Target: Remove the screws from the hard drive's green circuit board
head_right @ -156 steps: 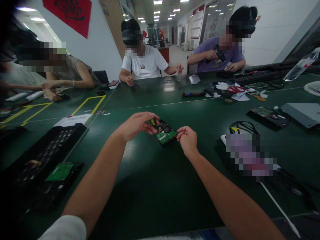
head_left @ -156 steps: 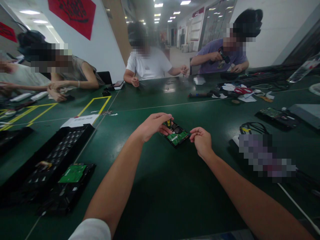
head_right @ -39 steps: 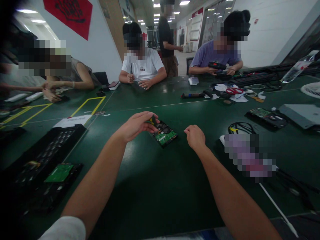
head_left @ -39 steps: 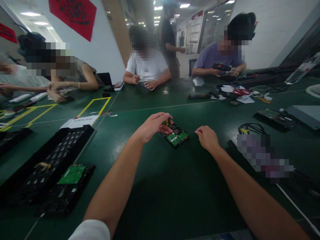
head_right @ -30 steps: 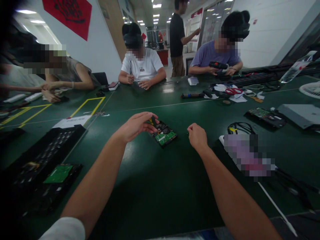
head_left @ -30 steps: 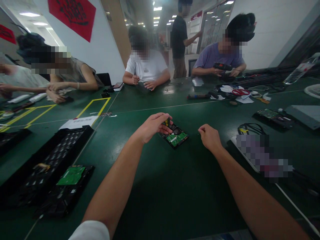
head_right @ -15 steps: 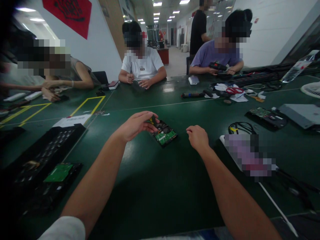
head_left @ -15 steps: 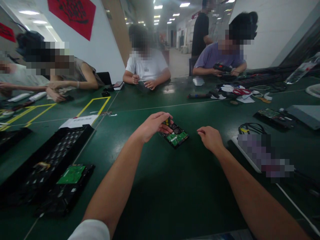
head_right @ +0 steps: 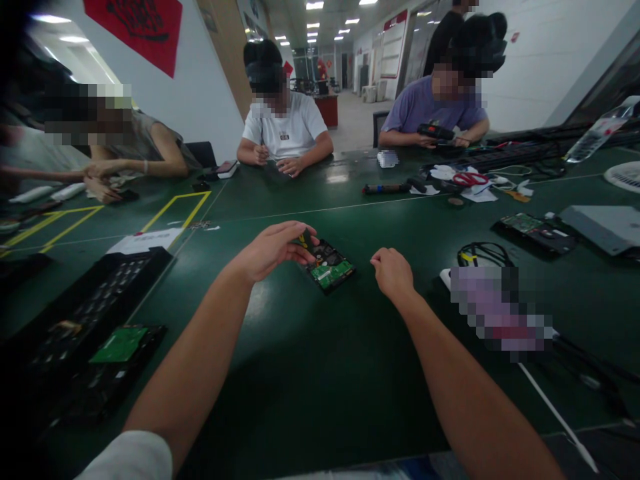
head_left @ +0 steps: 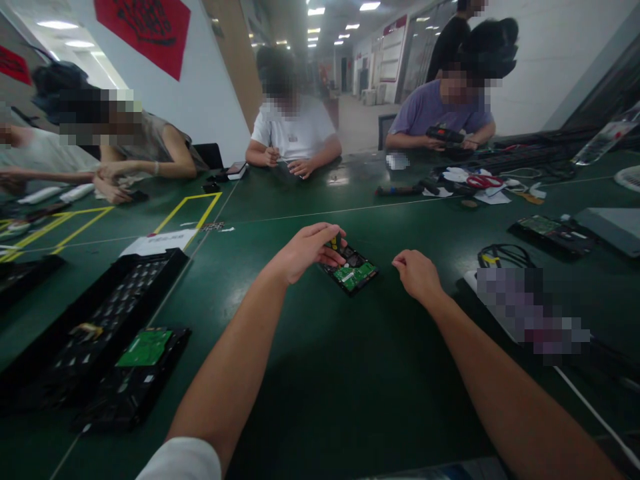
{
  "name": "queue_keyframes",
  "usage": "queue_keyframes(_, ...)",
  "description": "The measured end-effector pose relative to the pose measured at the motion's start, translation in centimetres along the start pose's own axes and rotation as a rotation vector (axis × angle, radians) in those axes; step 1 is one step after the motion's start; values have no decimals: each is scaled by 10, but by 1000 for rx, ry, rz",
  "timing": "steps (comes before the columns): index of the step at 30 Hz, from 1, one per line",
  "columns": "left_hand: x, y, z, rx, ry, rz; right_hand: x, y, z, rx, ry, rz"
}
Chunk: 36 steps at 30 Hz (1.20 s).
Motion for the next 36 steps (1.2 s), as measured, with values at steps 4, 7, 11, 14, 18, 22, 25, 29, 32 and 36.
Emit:
queue_keyframes(4, -1, 0, -1, 6, 0, -1, 2, -1, 2, -34, -39, 24)
queue_keyframes(7, -1, 1, -2, 6, -4, 6, 2, -2, 2, -56, -61, 36)
queue_keyframes(11, -1, 1, -2, -1, -4, 10, 3, -3, 1, -58, -84, 52)
queue_keyframes(14, -1, 1, -2, 7, 0, 4, 6, -2, 1, -54, -103, 70)
queue_keyframes(18, 0, 0, -2, 18, 1, -5, 9, -2, 1, -52, -109, 105)
queue_keyframes(22, 0, 0, -2, 27, -3, -11, 8, -2, 1, -59, -108, 123)
queue_keyframes(25, 1, 0, -2, 18, -9, -3, 8, -1, 1, -55, -108, 130)
queue_keyframes(29, 0, 0, -2, 23, -4, -5, 8, -1, 1, -46, -88, 134)
queue_keyframes(32, 0, 0, -2, 18, 0, -3, 3, -2, 3, -63, -83, 96)
queue_keyframes(36, 0, -1, 1, -14, -5, -8, -6, -3, 7, -96, -62, 35)
Point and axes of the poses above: each hand's wrist, its own y-axis away from the middle knuckle, its own z-axis out of the back of the hand, x = y × z, the point moved 9 cm from there along -y, towards the middle knuckle, and after that the axes turned 4 degrees about -x, right-handed, at the moved point
